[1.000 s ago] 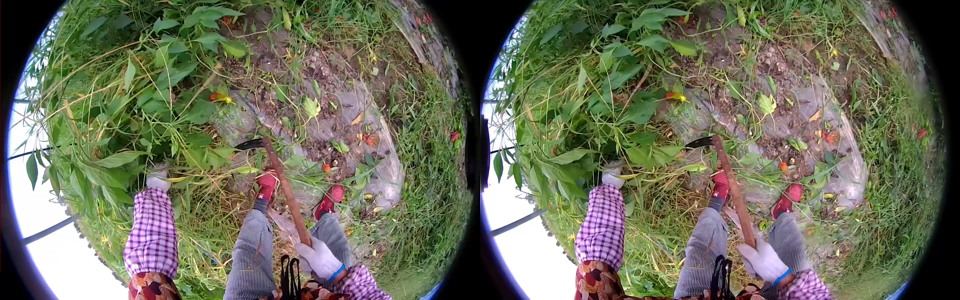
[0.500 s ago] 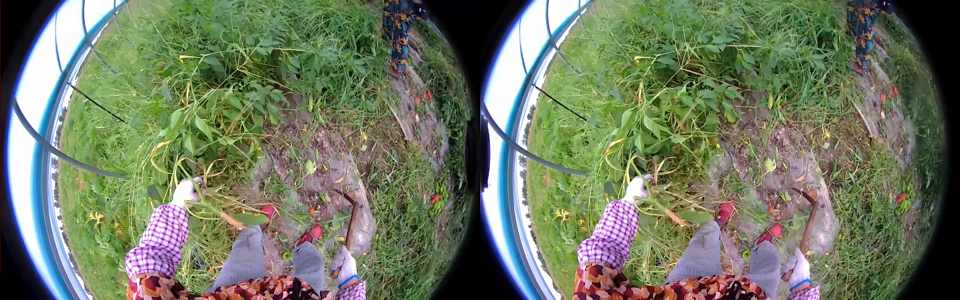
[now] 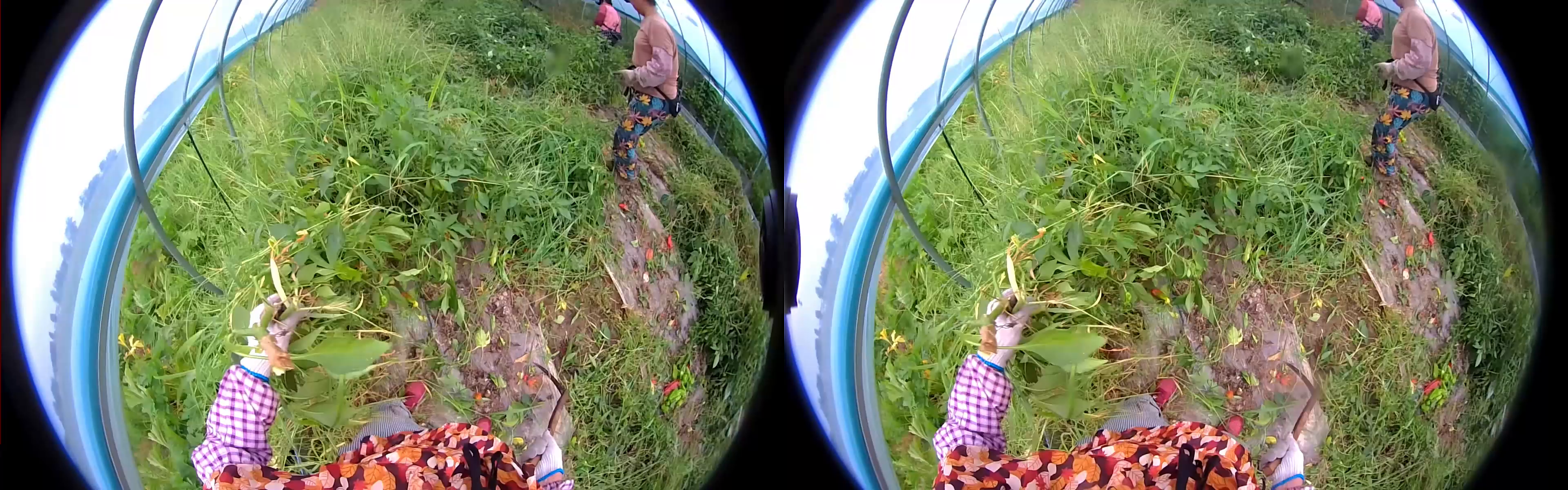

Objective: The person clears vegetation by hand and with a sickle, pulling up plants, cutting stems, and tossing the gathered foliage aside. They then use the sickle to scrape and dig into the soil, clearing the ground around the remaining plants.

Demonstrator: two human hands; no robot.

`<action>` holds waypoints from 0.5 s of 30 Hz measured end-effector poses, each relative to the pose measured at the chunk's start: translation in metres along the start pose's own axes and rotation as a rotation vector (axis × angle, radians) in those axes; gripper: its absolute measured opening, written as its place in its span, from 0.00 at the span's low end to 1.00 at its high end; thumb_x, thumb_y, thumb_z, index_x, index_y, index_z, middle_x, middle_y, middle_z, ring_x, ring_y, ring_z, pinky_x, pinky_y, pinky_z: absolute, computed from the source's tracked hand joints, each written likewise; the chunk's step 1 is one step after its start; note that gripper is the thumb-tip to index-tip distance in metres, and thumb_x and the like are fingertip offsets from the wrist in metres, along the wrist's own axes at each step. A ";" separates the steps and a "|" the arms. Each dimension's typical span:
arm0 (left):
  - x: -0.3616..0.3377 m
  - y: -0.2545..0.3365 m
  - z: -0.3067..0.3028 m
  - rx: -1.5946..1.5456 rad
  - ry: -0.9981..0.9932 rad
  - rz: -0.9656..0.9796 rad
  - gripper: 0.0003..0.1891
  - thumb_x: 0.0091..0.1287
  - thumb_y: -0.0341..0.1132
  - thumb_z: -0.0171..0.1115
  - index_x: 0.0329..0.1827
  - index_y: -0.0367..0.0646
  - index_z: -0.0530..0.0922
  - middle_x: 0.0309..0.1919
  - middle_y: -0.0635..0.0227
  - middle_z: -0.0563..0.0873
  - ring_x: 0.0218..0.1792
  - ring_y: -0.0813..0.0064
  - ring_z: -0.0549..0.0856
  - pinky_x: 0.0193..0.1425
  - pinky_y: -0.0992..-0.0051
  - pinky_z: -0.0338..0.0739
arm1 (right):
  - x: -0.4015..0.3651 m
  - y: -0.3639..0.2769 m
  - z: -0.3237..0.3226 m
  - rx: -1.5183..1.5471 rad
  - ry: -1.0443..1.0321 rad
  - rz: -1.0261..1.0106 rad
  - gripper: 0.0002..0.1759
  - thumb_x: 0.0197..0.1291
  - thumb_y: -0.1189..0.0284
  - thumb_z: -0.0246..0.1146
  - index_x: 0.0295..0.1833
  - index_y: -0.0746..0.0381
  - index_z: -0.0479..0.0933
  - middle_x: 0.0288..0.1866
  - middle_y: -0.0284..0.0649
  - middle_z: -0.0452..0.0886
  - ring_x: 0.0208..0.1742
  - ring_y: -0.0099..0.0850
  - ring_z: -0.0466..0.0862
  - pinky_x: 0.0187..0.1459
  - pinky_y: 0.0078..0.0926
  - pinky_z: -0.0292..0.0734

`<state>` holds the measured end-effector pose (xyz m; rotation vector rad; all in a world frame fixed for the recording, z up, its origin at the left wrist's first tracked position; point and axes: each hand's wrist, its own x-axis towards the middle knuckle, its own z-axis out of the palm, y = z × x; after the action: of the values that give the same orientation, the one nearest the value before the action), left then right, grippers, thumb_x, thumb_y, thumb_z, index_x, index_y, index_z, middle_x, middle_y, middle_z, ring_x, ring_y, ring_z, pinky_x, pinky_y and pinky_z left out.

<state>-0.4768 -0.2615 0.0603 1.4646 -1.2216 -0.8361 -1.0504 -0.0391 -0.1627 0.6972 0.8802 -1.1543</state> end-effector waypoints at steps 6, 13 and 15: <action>-0.036 0.132 -0.021 0.253 0.282 -0.059 0.06 0.70 0.31 0.57 0.43 0.37 0.76 0.35 0.66 0.81 0.36 0.77 0.78 0.38 0.75 0.72 | -0.025 0.010 0.067 0.087 -0.162 0.122 0.15 0.72 0.61 0.53 0.29 0.51 0.67 0.16 0.22 0.62 0.14 0.19 0.65 0.18 0.24 0.66; 0.024 0.017 -0.066 0.063 0.296 -0.066 0.16 0.68 0.41 0.62 0.49 0.36 0.77 0.39 0.65 0.84 0.36 0.76 0.79 0.39 0.73 0.73 | -0.003 0.002 0.044 -0.368 -0.056 -0.173 0.10 0.71 0.67 0.55 0.35 0.57 0.71 0.19 0.27 0.66 0.16 0.24 0.68 0.19 0.23 0.64; 0.030 -0.010 -0.055 0.117 0.261 -0.111 0.18 0.69 0.42 0.61 0.54 0.36 0.76 0.41 0.66 0.85 0.38 0.77 0.80 0.40 0.74 0.75 | -0.010 0.021 0.032 -0.536 0.035 -0.337 0.12 0.68 0.66 0.60 0.51 0.60 0.80 0.31 0.33 0.81 0.29 0.25 0.77 0.28 0.25 0.73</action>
<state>-0.4155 -0.2763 0.0670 1.6904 -1.0141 -0.6309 -1.0250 -0.0559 -0.1380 0.1308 1.3055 -1.1283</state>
